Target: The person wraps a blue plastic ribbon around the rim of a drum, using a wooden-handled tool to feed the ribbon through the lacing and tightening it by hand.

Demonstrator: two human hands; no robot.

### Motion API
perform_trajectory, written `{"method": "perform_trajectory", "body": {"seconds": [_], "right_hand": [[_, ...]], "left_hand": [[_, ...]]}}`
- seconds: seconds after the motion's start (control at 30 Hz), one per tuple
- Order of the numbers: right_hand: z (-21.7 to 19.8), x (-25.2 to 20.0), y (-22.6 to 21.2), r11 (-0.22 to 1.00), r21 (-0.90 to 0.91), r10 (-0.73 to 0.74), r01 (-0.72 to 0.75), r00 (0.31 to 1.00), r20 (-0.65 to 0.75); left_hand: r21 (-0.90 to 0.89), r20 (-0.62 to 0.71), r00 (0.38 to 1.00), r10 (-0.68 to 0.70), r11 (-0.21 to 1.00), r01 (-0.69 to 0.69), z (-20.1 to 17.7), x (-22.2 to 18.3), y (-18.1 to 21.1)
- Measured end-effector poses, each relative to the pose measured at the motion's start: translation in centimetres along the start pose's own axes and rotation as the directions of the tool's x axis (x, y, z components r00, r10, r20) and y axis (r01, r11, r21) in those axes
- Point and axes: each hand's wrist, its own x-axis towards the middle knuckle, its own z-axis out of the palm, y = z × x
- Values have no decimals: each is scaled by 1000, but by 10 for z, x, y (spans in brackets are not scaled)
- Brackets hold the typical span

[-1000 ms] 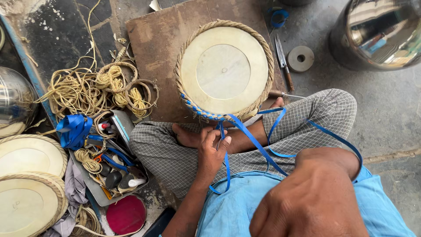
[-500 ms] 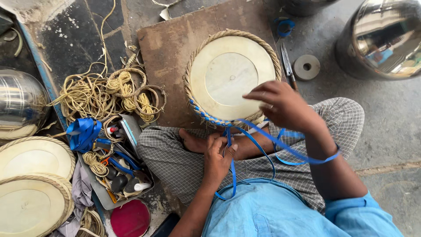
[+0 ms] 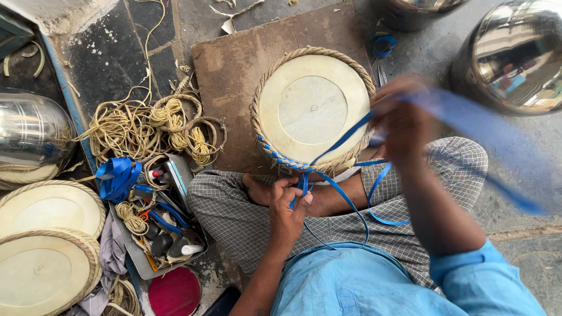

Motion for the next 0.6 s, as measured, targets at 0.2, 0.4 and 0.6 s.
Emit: {"method": "perform_trajectory", "body": {"seconds": [0.2,0.4,0.6], "right_hand": [[-61,130,-69,867,-259,-441,425,898,-3],[-16,56,14,361,-866,-71,346,936,344],[43,-53,23,408,-773,-20,486,851,524]], "left_hand": [[-61,87,977,-197,977,203,-6,2,4],[-330,124,967,-222,910,251,-10,3,15],[-228,158,983,-93,965,128,-20,8,13]]}}
